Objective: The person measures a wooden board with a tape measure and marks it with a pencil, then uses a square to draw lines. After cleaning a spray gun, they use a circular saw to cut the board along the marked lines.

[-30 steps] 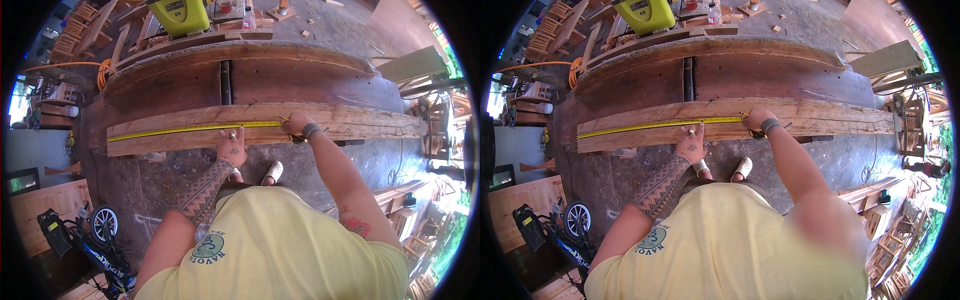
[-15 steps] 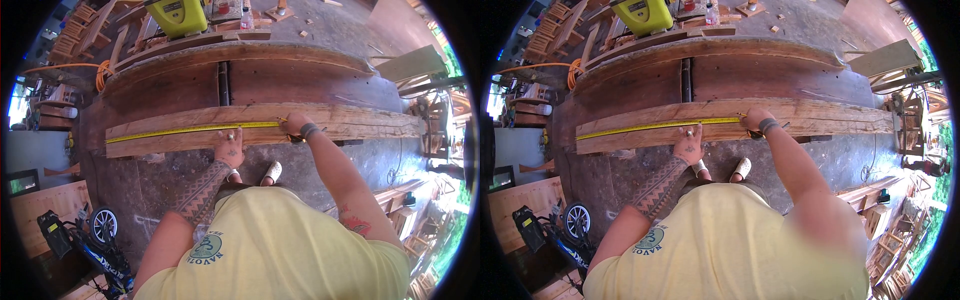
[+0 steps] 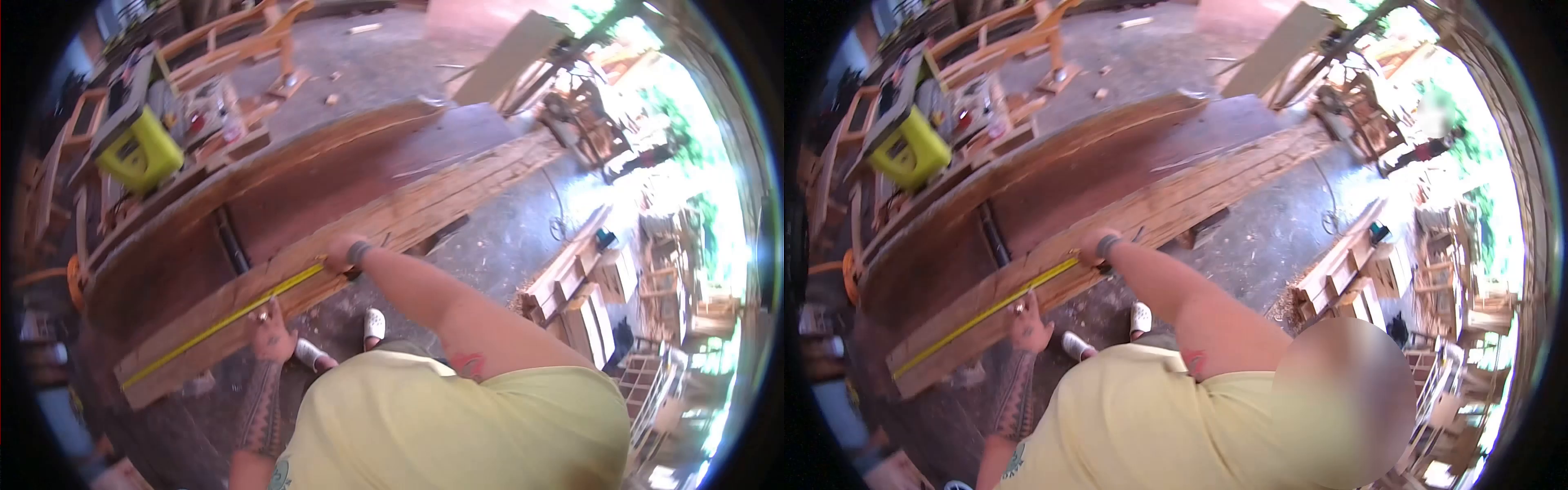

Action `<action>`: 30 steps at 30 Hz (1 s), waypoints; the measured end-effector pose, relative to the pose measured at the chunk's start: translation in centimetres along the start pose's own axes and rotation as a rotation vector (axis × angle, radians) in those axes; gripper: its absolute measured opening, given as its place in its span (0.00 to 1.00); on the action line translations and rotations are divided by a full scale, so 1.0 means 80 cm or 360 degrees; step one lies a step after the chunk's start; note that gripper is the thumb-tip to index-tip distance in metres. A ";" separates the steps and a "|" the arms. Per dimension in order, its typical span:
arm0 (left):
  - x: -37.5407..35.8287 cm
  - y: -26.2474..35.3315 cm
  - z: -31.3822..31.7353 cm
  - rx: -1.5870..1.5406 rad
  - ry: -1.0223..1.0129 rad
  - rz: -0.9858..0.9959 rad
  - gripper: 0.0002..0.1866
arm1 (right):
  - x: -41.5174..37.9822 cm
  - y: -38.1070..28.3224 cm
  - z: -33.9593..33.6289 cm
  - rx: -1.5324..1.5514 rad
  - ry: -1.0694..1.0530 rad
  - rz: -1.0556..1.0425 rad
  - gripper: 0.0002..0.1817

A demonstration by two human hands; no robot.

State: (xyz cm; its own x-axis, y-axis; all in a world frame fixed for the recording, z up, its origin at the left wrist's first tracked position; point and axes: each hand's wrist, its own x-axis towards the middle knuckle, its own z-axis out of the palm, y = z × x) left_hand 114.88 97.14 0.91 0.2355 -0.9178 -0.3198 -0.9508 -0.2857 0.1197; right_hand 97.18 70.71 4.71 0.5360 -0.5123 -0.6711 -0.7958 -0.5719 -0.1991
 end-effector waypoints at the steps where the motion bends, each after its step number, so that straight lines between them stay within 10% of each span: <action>1: 0.000 0.008 -0.010 0.0022 -0.0016 0.0012 0.60 | -0.001 0.004 0.002 0.0044 0.0044 -0.0016 0.23; 20: -0.006 0.005 -0.002 -0.0047 -0.0100 -0.0019 0.64 | -0.004 0.018 0.020 0.0171 0.0228 -0.0062 0.24; 30: -0.057 -0.043 -0.042 -0.0924 -0.0579 -0.0230 0.31 | -0.061 0.015 0.087 0.0590 -0.0369 -0.0428 0.32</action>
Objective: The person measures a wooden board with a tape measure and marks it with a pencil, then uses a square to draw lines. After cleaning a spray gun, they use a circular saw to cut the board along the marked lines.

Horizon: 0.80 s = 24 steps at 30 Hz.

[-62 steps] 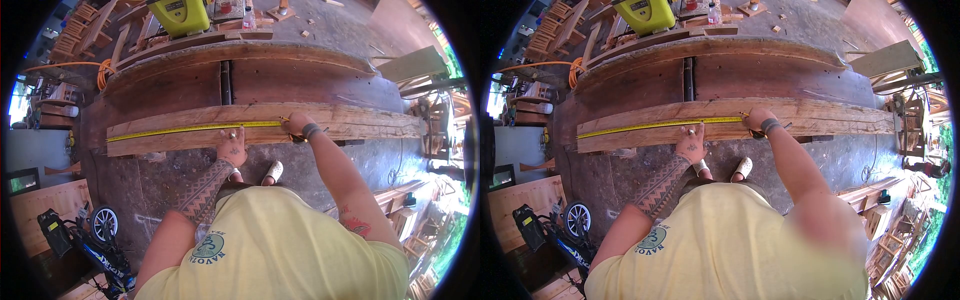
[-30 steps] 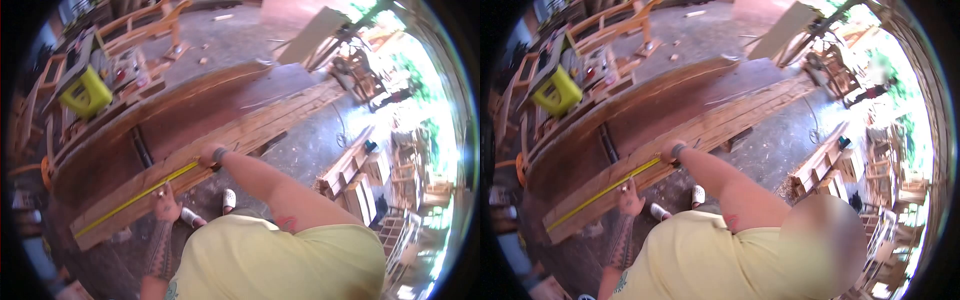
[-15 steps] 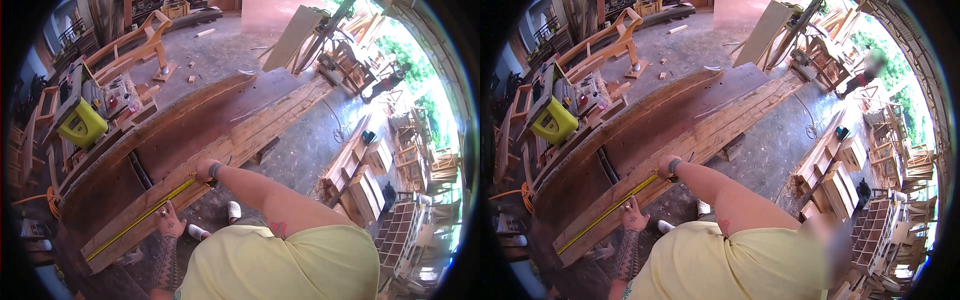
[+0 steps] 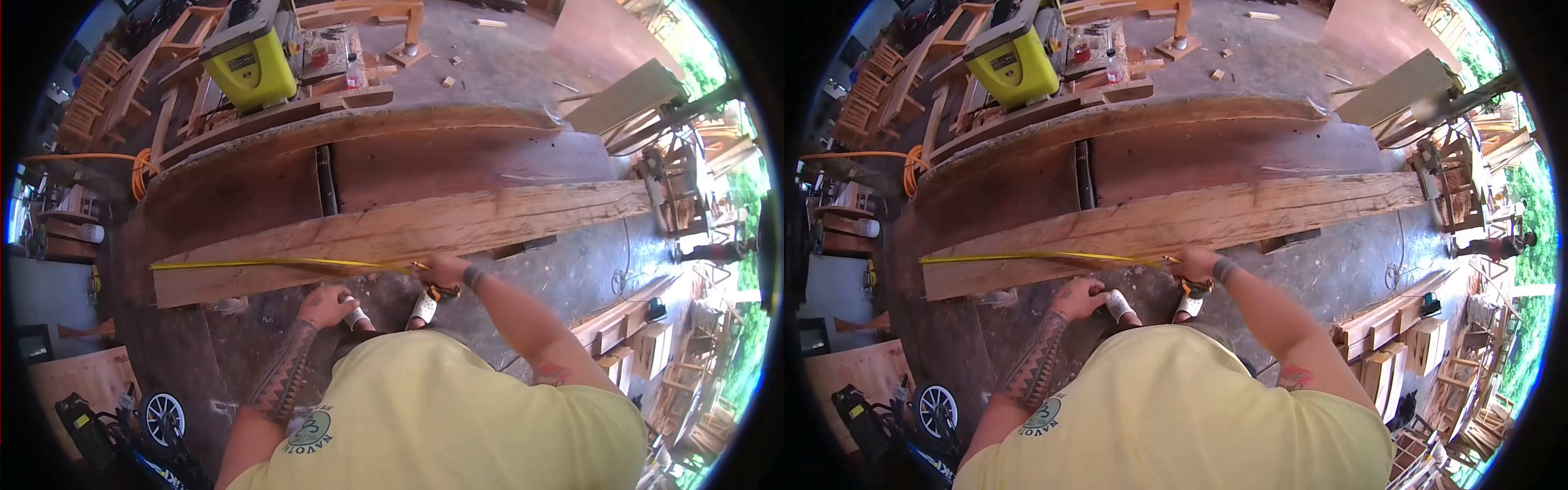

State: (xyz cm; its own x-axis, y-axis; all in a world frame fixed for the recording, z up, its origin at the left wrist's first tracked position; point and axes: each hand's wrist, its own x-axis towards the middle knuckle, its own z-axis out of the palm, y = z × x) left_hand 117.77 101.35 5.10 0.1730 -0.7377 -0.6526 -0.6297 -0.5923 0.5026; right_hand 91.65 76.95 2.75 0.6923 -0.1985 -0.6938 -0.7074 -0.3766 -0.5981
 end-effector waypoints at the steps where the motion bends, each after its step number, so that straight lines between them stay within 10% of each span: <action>1: -0.009 -0.015 -0.001 -0.0106 -0.0144 -0.0054 0.31 | -0.001 0.005 0.020 0.0067 -0.0038 0.0050 0.32; 6: -0.004 -0.137 0.032 -0.2680 -0.0082 -0.0241 0.22 | -0.007 -0.023 0.074 0.0089 -0.0347 0.0154 0.37; 9: -0.006 -0.163 0.006 -0.3085 0.0353 -0.0013 0.20 | -0.009 -0.029 0.090 0.0192 -0.0396 0.0205 0.39; 15: 0.010 -0.212 -0.056 -0.3011 0.0602 0.0312 0.11 | 0.021 -0.019 0.103 0.0519 -0.0500 -0.0095 0.27; 24: 0.022 -0.292 -0.101 -0.2697 0.0902 0.0266 0.18 | -0.012 -0.087 0.051 0.0253 -0.0318 0.0032 0.41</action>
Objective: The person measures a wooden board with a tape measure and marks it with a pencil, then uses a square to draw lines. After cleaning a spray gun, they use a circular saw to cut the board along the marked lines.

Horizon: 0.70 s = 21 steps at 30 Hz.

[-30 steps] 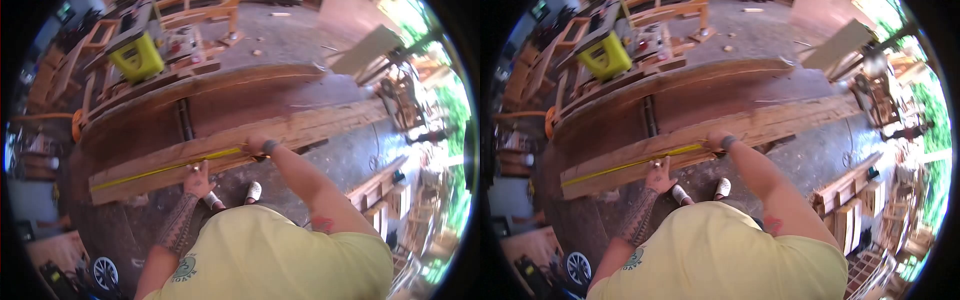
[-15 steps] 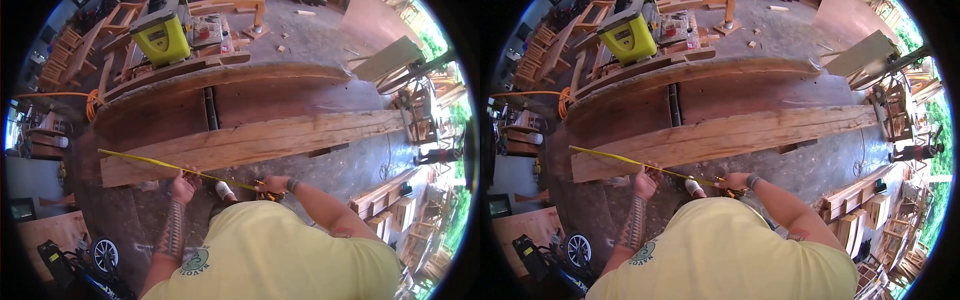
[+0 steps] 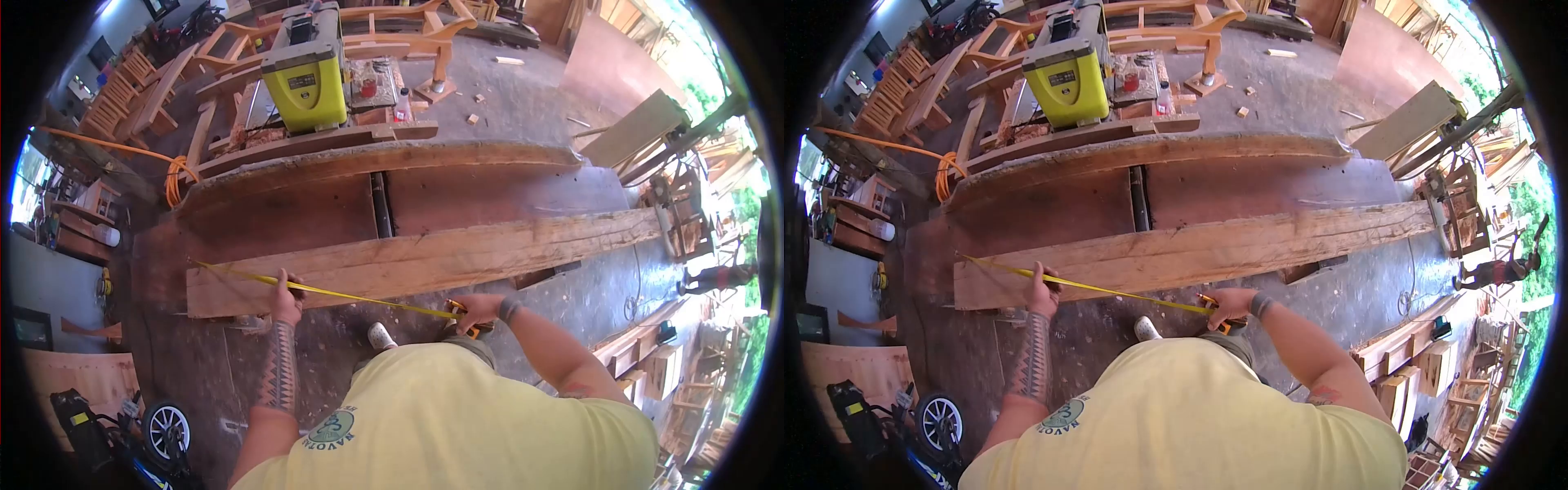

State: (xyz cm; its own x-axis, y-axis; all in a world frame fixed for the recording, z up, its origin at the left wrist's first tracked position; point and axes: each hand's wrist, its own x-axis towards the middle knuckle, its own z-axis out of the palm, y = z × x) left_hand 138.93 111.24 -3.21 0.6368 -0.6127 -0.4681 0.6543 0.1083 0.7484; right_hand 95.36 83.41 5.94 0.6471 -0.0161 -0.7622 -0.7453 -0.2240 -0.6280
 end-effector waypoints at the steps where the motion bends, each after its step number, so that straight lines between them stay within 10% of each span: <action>1: -0.001 -0.001 0.004 0.0187 -0.0039 -0.0016 0.20 | -0.010 -0.019 -0.002 -0.0091 0.0020 0.0030 0.42; 8: -0.091 -0.107 0.174 0.0873 -0.0565 -0.0574 0.22 | 0.046 -0.074 0.004 -0.0453 0.0437 -0.0320 0.43; 12: -0.083 -0.116 0.217 0.0054 -0.0361 -0.0931 0.19 | 0.053 -0.117 -0.044 -0.0456 0.0380 -0.0249 0.43; 21: -0.026 -0.089 0.228 0.0078 -0.0021 -0.0531 0.08 | 0.070 -0.088 -0.144 -0.0782 0.0433 -0.0451 0.45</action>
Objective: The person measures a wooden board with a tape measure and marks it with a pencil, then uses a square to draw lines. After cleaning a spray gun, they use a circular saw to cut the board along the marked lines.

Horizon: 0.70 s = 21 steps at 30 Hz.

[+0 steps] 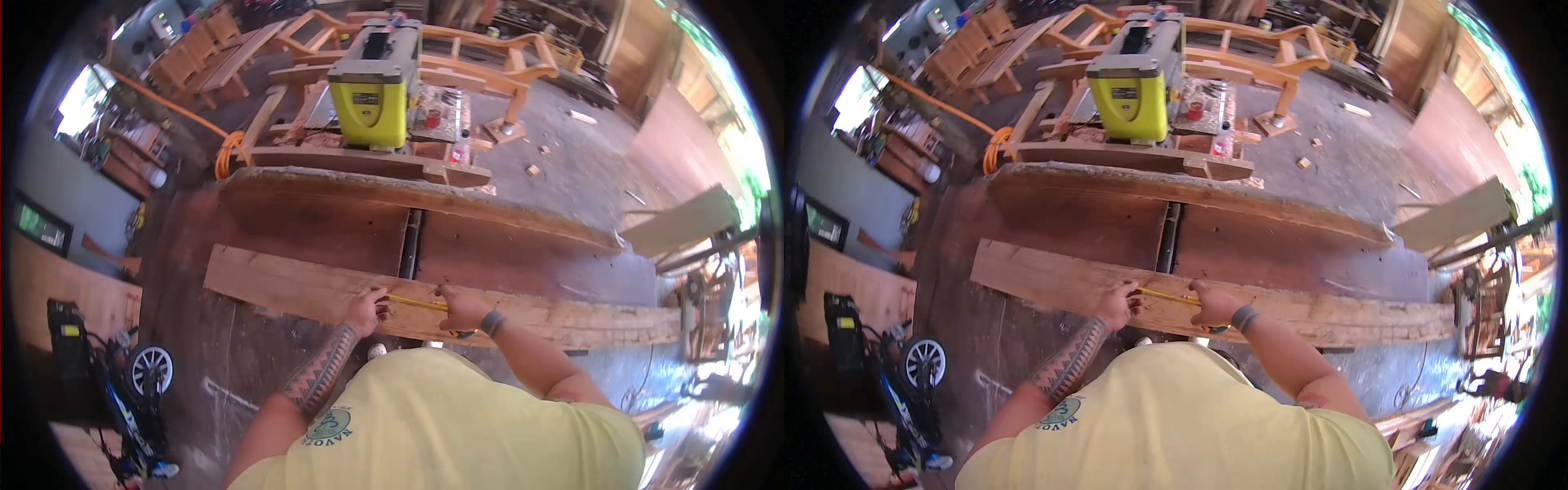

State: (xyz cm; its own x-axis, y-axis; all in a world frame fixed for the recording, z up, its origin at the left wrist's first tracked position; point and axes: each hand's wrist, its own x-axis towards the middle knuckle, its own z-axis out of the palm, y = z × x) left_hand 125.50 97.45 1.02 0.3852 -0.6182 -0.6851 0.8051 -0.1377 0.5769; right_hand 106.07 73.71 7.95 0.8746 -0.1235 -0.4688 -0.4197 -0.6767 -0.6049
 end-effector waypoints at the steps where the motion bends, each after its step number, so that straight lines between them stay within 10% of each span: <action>1: -0.001 0.002 0.010 0.0116 -0.0021 0.0008 0.09 | 0.007 0.009 -0.011 -0.0008 -0.0014 -0.0022 0.46; 13: -0.067 -0.100 -0.092 0.0570 0.0288 -0.0083 0.22 | 0.132 0.169 -0.100 -0.0228 0.0318 0.0270 0.39; 21: -0.191 -0.208 -0.248 0.2086 0.0555 -0.0398 0.20 | 0.158 0.264 -0.083 -0.0544 0.0449 0.0195 0.25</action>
State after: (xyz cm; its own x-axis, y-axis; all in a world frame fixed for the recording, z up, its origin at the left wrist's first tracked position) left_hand 115.16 124.54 -6.97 0.5432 -0.2718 -0.7944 -0.0654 -0.9570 0.2828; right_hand 109.88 53.06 -6.48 0.8752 -0.3781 -0.3016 -0.4615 -0.8397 -0.2864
